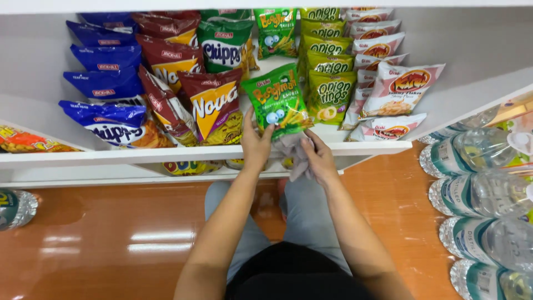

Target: Wiping down snack bags with a cloth and organizing them on the shelves.

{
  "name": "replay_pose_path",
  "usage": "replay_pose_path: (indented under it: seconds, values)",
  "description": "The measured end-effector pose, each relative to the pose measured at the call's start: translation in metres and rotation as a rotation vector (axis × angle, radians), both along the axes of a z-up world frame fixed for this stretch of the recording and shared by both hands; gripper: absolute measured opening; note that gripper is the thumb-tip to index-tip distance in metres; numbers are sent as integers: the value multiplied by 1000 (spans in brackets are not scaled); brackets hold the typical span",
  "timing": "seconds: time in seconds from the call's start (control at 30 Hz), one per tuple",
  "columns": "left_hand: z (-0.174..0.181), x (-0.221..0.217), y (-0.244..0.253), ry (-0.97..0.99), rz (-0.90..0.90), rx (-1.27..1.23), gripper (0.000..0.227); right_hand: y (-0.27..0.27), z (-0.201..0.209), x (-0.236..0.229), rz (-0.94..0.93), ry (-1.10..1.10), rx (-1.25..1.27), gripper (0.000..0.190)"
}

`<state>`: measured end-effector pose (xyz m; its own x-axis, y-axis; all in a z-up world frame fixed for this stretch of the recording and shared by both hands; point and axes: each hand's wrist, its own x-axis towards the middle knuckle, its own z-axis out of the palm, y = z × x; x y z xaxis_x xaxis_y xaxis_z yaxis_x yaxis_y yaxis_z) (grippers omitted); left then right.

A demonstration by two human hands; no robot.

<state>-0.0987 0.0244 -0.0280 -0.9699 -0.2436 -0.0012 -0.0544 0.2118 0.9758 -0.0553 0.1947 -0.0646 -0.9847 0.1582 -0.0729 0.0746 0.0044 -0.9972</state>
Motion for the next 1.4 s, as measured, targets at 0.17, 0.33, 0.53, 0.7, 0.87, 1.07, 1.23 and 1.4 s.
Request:
replay_pose_path:
  seconds: [0.17, 0.33, 0.53, 0.7, 0.87, 1.07, 1.23, 1.4]
  values:
    - [-58, -122, 16, 112, 78, -367, 71, 7, 5, 3, 36, -22, 193, 53]
    - [-108, -224, 30, 37, 78, -448, 72, 15, -25, -3, 65, 51, 413, 57]
    - [-121, -243, 41, 196, 78, -593, 64, 22, -50, -5, 68, 81, 436, 61]
    - [-100, -194, 41, 414, 176, -1029, 30, 16, -48, -2, 50, 219, 511, 62]
    - [-143, -207, 41, 34, -199, -918, 47, 13, -38, 1, 58, 213, 525, 61]
    - [-66, -171, 44, -123, -451, -737, 71, 9, -13, 6, 82, 66, 468, 58]
    - [29, -109, 35, 25, -508, -830, 65, 18, 7, -23, -17, -60, -120, 42]
    - [237, 15, -16, 536, -753, -472, 51, 47, -37, -80, -16, -133, -790, 39]
